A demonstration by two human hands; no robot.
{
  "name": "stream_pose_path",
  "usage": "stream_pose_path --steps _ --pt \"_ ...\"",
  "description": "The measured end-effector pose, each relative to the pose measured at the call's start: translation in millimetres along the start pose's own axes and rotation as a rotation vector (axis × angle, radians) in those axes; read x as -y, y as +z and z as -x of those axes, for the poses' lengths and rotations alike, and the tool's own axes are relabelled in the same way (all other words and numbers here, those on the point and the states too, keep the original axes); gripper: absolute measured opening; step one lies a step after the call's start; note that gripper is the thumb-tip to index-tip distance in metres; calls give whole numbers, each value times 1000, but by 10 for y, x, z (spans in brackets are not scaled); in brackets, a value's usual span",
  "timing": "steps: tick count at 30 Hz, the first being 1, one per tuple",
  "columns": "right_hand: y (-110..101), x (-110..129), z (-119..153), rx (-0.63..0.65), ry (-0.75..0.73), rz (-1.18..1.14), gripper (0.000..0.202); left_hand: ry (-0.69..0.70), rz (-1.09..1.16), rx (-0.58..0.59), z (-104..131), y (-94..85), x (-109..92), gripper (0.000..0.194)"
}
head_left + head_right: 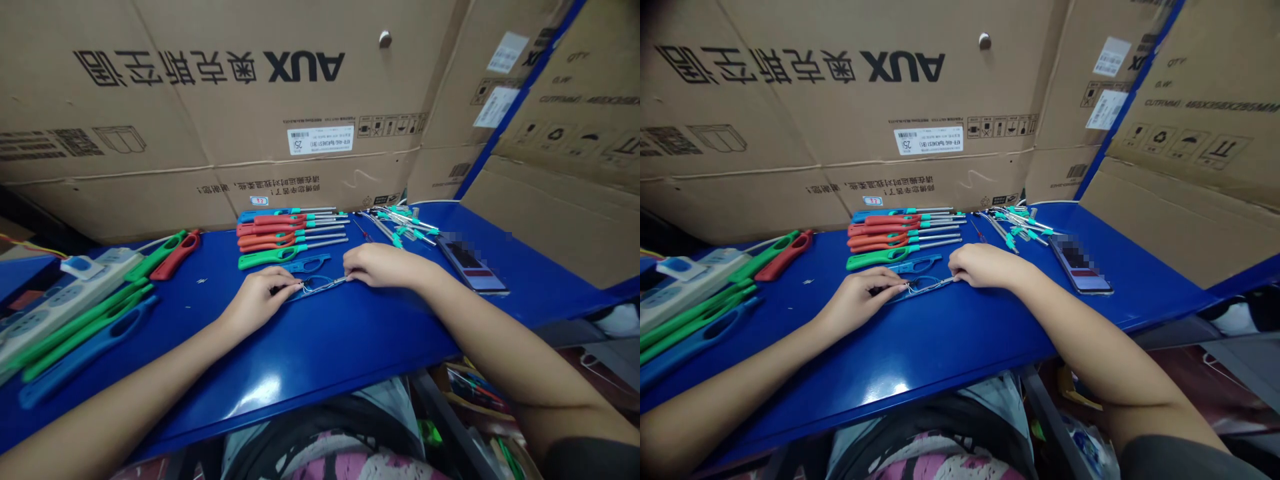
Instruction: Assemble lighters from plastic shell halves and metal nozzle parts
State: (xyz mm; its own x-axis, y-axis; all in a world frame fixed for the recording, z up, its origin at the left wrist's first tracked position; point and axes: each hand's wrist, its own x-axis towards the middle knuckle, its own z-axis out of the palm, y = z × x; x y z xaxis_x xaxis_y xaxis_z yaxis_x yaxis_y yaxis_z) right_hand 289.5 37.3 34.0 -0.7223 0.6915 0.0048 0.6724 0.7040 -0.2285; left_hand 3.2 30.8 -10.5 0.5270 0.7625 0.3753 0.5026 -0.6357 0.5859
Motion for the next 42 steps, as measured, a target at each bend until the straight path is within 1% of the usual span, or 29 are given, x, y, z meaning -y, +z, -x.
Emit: stream_pose_path --steps 3,9,11,12,15,17,21,26,30,33,37,42 --pt "-4 3 10 6 -3 -4 12 15 -19 0 19 -2 -18 24" --pt "-47 -8 55 19 -9 -68 7 110 -162 53 74 -31 -110 31" --pt "-43 1 54 -9 -33 -118 7 124 -179 74 87 -38 -139 31" --pt "-31 13 45 -41 -49 -146 11 129 -176 82 91 -36 -149 30" --pt "41 77 -12 -167 -88 -185 17 130 -143 84 99 -10 -166 28" --pt "110 132 -61 -209 -88 -183 15 123 -127 78 104 17 -168 27" --pt "239 199 -136 -200 -87 -230 12 120 -130 78 118 58 -165 27" --pt "342 176 -185 -247 -48 -272 10 118 -109 75 127 63 -171 29" --pt "389 162 -211 -265 -78 -279 9 124 -110 77 125 68 -194 29" --pt "405 170 -222 -267 -92 -236 11 124 -126 62 130 80 -202 31" --pt "396 182 -217 -261 -116 -99 14 156 -189 49 149 102 -178 29" --pt "364 228 -201 -229 -132 82 20 217 -299 80 161 107 -163 29"
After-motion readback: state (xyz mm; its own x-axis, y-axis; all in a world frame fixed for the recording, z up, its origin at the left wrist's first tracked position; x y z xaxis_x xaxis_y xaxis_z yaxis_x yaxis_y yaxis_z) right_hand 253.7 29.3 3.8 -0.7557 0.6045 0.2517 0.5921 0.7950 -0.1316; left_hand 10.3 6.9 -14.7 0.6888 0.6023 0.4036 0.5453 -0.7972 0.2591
